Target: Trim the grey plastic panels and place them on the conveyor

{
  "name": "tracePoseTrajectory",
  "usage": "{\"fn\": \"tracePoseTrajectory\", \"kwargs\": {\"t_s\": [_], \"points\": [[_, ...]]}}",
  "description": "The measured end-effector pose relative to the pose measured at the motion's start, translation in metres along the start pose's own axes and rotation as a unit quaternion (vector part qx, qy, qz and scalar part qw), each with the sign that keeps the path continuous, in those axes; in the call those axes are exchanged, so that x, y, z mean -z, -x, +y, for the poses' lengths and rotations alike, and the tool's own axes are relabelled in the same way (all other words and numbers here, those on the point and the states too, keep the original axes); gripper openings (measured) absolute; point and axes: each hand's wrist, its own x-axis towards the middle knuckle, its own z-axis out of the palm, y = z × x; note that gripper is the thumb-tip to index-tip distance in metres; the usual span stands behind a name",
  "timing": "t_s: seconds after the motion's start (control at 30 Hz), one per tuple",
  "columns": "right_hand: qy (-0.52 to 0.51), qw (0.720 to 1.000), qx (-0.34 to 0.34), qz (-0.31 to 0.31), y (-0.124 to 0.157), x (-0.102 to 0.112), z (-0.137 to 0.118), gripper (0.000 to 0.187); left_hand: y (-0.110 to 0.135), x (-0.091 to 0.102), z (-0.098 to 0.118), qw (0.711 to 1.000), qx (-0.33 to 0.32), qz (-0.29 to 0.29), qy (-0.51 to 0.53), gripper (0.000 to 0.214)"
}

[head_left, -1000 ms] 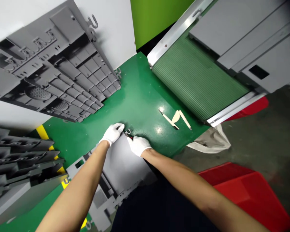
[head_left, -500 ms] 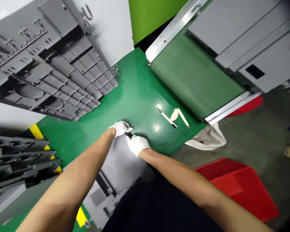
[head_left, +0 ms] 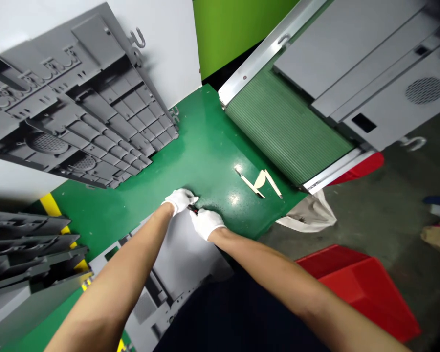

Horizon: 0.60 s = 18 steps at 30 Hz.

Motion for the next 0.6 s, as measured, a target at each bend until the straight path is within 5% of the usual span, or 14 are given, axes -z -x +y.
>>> {"fn": "tracePoseTrajectory", "kwargs": {"t_s": [0.1, 0.2, 0.37, 0.43, 0.53, 0.6], "points": [[-0.006, 1.000, -0.016, -0.007, 0.000, 0.008, -0.002, 0.058, -0.008, -0.006, 0.014, 0.997, 0.049, 0.054, -0.012, 0.038], [-0.045, 0.997, -0.028, -0.048, 0.004, 0.016, 0.010, 0.061, 0.001, 0.011, 0.014, 0.994, 0.034, 0.097, 0.036, 0.040], [-0.241, 0.964, -0.096, -0.054, 0.034, 0.005, 0.063, 0.063, 0.060, 0.045, 0.013, 0.928, -0.002, 0.346, 0.139, 0.041], [-0.363, 0.916, -0.161, -0.062, 0.056, -0.008, 0.091, 0.060, 0.089, 0.029, 0.036, 0.942, -0.056, 0.276, 0.182, 0.037], [-0.492, 0.829, -0.259, -0.054, 0.092, -0.023, 0.131, 0.049, 0.119, -0.029, 0.098, 0.958, -0.151, 0.004, 0.242, 0.038], [-0.532, 0.790, -0.301, -0.048, 0.114, -0.027, 0.155, 0.044, 0.128, -0.072, 0.150, 0.943, -0.187, -0.108, 0.253, 0.038]]}}
